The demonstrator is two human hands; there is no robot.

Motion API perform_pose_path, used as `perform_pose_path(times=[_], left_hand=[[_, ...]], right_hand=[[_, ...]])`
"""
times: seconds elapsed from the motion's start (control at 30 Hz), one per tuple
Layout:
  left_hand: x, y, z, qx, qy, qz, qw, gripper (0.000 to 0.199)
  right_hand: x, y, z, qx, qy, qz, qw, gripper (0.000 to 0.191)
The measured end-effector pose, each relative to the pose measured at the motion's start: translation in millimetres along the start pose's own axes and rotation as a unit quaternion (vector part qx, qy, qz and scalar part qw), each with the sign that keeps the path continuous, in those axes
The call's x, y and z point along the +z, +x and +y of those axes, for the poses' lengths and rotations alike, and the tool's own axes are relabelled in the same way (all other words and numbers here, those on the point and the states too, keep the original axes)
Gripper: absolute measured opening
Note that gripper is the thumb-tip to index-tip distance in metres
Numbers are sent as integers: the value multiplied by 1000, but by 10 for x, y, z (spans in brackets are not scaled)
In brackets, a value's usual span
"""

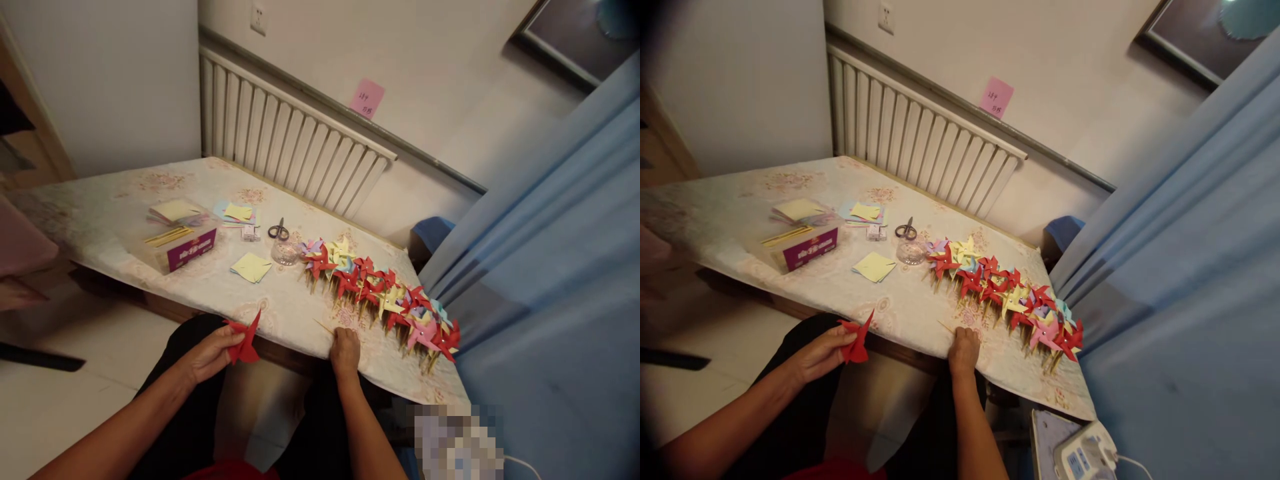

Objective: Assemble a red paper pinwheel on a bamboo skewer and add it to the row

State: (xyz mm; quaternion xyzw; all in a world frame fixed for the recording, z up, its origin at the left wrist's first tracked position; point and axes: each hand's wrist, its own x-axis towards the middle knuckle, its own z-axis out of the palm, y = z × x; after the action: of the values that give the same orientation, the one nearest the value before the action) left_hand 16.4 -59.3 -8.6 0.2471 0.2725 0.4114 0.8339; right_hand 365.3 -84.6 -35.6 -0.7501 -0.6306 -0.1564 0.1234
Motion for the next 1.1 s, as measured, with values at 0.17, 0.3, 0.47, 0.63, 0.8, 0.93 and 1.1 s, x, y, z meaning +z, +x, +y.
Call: perform_pose_path(times=[0.17, 0.3, 0.47, 0.63, 0.8, 0.93, 1.1], left_hand=[[2, -5, -12, -5, -8, -10, 1000, 21], [7, -1, -24, -4, -17, -18, 1000, 21], [8, 5, -27, -9, -21, -16, 1000, 21], [18, 0, -23, -9, -26, -15, 1000, 20], [12, 8, -26, -6, -17, -9, 1000, 27], [9, 1, -18, -6, 3, -4, 1000, 24], [20, -3, -9, -7, 17, 0, 1000, 18]], right_hand=[[48, -13, 20, 0, 15, 21, 1000, 22], [94, -16, 47, -2, 24, 44, 999, 21], [122, -16, 62, -7, 22, 60, 998, 20], [113, -18, 50, 8, 21, 51, 998, 21], [96, -18, 39, 17, 37, 47, 998, 22], [100, -13, 44, 18, 35, 41, 998, 21], [116, -14, 52, 20, 43, 46, 998, 22]])
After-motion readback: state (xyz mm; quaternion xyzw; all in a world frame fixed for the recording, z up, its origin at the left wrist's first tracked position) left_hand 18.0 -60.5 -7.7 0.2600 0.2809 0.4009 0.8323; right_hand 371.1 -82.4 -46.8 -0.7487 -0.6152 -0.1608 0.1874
